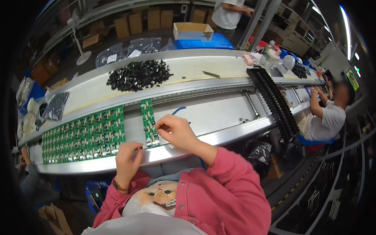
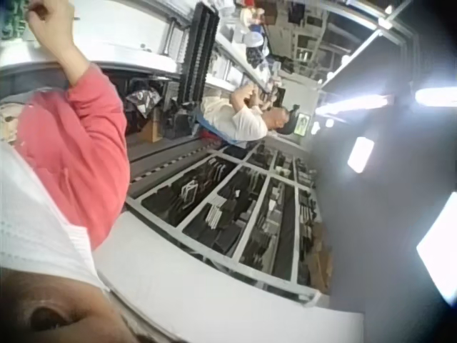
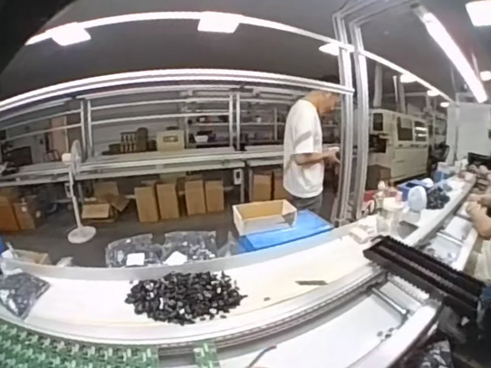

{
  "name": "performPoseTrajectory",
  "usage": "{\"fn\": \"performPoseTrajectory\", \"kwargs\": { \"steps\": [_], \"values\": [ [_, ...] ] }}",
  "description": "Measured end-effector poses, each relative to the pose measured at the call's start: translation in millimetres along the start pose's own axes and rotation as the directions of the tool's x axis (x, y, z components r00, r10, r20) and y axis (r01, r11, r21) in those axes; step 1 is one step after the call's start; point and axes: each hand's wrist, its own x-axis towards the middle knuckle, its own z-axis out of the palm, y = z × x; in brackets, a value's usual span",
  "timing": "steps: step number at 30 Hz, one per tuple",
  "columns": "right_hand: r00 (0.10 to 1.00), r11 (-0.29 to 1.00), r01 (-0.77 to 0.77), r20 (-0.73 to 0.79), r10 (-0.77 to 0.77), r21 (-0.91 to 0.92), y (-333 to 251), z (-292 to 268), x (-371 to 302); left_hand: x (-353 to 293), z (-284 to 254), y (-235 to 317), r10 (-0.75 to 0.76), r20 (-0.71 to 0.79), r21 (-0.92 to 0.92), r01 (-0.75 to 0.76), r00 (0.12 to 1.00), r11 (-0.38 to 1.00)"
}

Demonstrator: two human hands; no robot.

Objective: Assembling components on a PCB at a factory workstation.

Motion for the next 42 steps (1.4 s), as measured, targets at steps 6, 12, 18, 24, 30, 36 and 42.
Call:
{"fn": "performPoseTrajectory", "kwargs": {
  "steps": [6,12,18,24,30,36,42],
  "values": [
    [0.964,0.999,-0.039,-0.263,0.044,0.026,13.9,35.7,-36.7,21.1,-13.6,-9.2,-0.106,-0.020,-0.020,0.105,0.994,0.994],
    [0.954,0.990,-0.056,-0.286,0.092,0.132,26.1,28.5,-39.3,26.9,6.6,-15.7,-0.138,0.011,0.121,0.135,0.990,0.983],
    [0.958,0.997,0.005,-0.285,0.018,0.078,27.7,32.5,-40.0,33.3,26.3,-22.9,-0.106,0.058,0.232,0.090,0.993,0.969],
    [0.944,0.991,-0.006,-0.327,0.051,0.135,24.0,34.4,-39.6,37.5,33.8,-27.6,-0.061,0.089,0.309,0.031,0.994,0.950],
    [0.949,0.992,-0.023,-0.309,0.061,0.127,21.9,32.4,-39.6,38.2,34.9,-26.9,-0.086,0.120,0.322,0.043,0.989,0.946],
    [0.955,0.996,-0.012,-0.295,0.038,0.091,24.0,29.8,-39.2,39.6,34.4,-26.2,-0.111,0.155,0.330,0.055,0.982,0.942],
    [0.960,0.971,-0.041,-0.261,0.105,0.236,23.2,29.3,-37.3,39.6,3.8,1.5,-0.074,0.152,0.334,0.020,0.986,0.942]
  ]
}}
